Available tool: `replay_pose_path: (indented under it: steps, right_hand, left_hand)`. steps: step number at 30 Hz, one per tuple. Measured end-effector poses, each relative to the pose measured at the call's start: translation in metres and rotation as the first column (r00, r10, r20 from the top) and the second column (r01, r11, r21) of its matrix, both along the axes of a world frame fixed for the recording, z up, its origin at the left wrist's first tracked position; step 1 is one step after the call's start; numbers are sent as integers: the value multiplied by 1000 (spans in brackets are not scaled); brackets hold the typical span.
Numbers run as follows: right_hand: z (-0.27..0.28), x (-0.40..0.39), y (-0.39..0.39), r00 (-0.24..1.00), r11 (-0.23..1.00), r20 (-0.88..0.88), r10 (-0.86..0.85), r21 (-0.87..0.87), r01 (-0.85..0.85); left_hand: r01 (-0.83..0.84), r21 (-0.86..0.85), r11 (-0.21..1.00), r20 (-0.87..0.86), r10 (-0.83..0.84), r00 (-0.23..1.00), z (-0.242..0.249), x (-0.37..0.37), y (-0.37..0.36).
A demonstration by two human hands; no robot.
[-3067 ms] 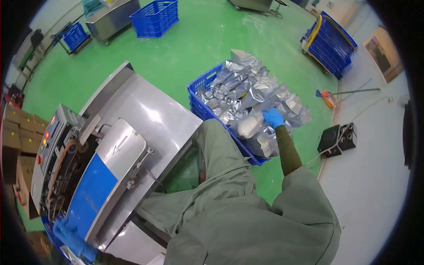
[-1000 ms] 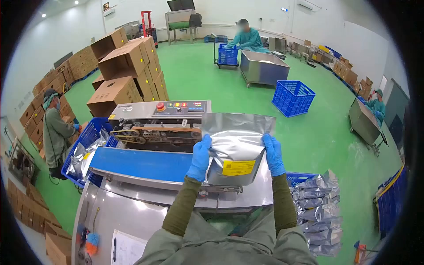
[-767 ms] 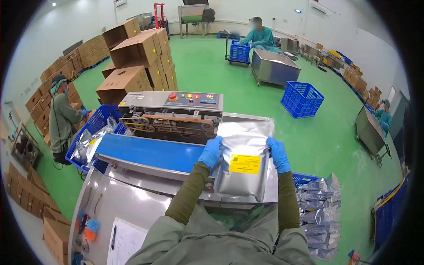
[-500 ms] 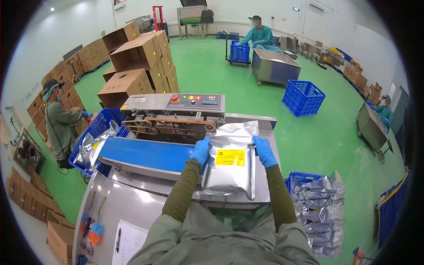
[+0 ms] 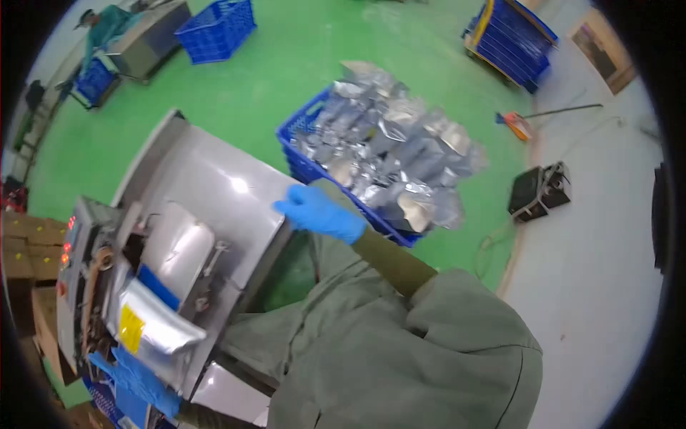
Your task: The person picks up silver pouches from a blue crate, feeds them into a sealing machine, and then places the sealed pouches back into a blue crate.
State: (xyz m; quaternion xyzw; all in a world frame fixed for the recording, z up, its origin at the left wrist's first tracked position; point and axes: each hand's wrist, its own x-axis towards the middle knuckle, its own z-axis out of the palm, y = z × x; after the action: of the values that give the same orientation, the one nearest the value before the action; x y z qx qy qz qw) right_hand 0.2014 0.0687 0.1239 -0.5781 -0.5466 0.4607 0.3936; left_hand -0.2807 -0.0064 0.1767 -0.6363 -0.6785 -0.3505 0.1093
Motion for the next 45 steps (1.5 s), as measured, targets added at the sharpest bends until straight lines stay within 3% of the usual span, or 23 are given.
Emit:
replay_pose_path:
  steps: [1, 2, 3, 4, 5, 8, 10, 12, 13, 15, 17, 22, 24, 27, 28, 30, 32, 36, 38, 39, 41, 44, 45]
  right_hand:
    - [-9, 40, -17, 986, 993, 136, -101, 81, 90]
    - [-27, 78, -34, 913, 949, 306, -271, -74, 307]
    - [2, 101, -52, 753, 942, 574, -323, 122, 312]
    - [-54, 160, -70, 748, 884, 480, -458, 336, 326]
    - [-41, 194, -78, 612, 848, 602, -513, 244, 471]
    - [-41, 263, -105, 429, 843, 751, -503, 315, 436]
    - [-79, 299, -103, 382, 899, 922, 58, -214, 381]
    - [-84, 304, -93, 338, 919, 941, -18, -118, 377]
    - [-84, 303, -91, 308, 923, 947, -93, -34, 382]
    - [-60, 303, -82, 297, 920, 940, -169, 42, 390]
    - [-33, 302, -83, 436, 905, 862, -259, 58, 422]
    - [-85, 301, -99, 269, 949, 943, 198, -253, 188]
    - [-97, 314, -86, 400, 952, 903, 158, -247, 180]
    - [-84, 334, -66, 377, 995, 921, 100, -100, -19]
    - [-66, 319, -62, 468, 984, 884, -16, -69, 165]
    - [-29, 292, -51, 534, 995, 845, -15, -42, 94]
    - [25, 240, -38, 724, 998, 687, -61, 33, 52]
    - [164, 127, -32, 842, 997, 538, -50, 71, 14]
    - [228, 79, -39, 856, 992, 516, -35, 120, -32]
    - [257, 56, -45, 909, 973, 401, -109, 231, 14]
    - [283, 34, -38, 957, 935, 262, -128, 354, 28]
    - [311, 12, -11, 993, 860, -114, -26, 505, 81]
    - [313, 2, 0, 992, 847, -124, 21, 529, 48]
  left_hand:
    - [-10, -17, 1000, 99, 11, 995, -3, 0, 0]
    - [-20, -31, 999, 197, 26, 980, -5, -2, -2]
    - [-185, -199, 962, -28, 183, 983, -10, -8, -5]
    - [-362, -314, 878, -270, 283, 920, -13, -11, -5]
    - [-363, -315, 877, -271, 283, 920, -7, -9, -3]
    - [-440, -113, 891, 154, 453, 878, 33, 14, -11]
    - [-346, -96, 933, 157, 357, 921, 36, 30, -8]
    - [-168, -61, 984, 266, 178, 947, 48, 69, 0]
    - [-282, -162, 946, 4, 287, 958, 58, 82, 3]
    - [-122, -88, 989, 134, 133, 982, 32, 75, 4]
    - [-115, -142, 983, 187, 141, 972, 26, 68, -3]
    - [94, -70, 993, 389, -59, 919, 21, 74, -10]
    - [68, -92, 993, 405, -25, 914, 20, 69, -10]
    - [53, -120, 991, 426, 3, 905, 16, 56, -18]
    - [45, -107, 993, 457, 8, 890, 14, 54, -18]
    - [6, -82, 997, 500, 36, 865, 11, 57, -18]
    - [95, -89, 991, 569, -28, 822, 19, 71, -16]
    - [431, -75, 899, 618, -297, 728, 18, 129, 7]
    - [670, -125, 732, 728, -391, 563, 39, 185, 15]
    - [748, -184, 637, 556, -560, 614, 45, 207, 21]
    - [823, -61, 564, 506, -694, 513, 60, 245, 29]
    - [727, 132, 674, 589, -643, 490, 72, 263, 65]
    - [591, 400, 701, 620, -682, 388, 75, 260, 83]
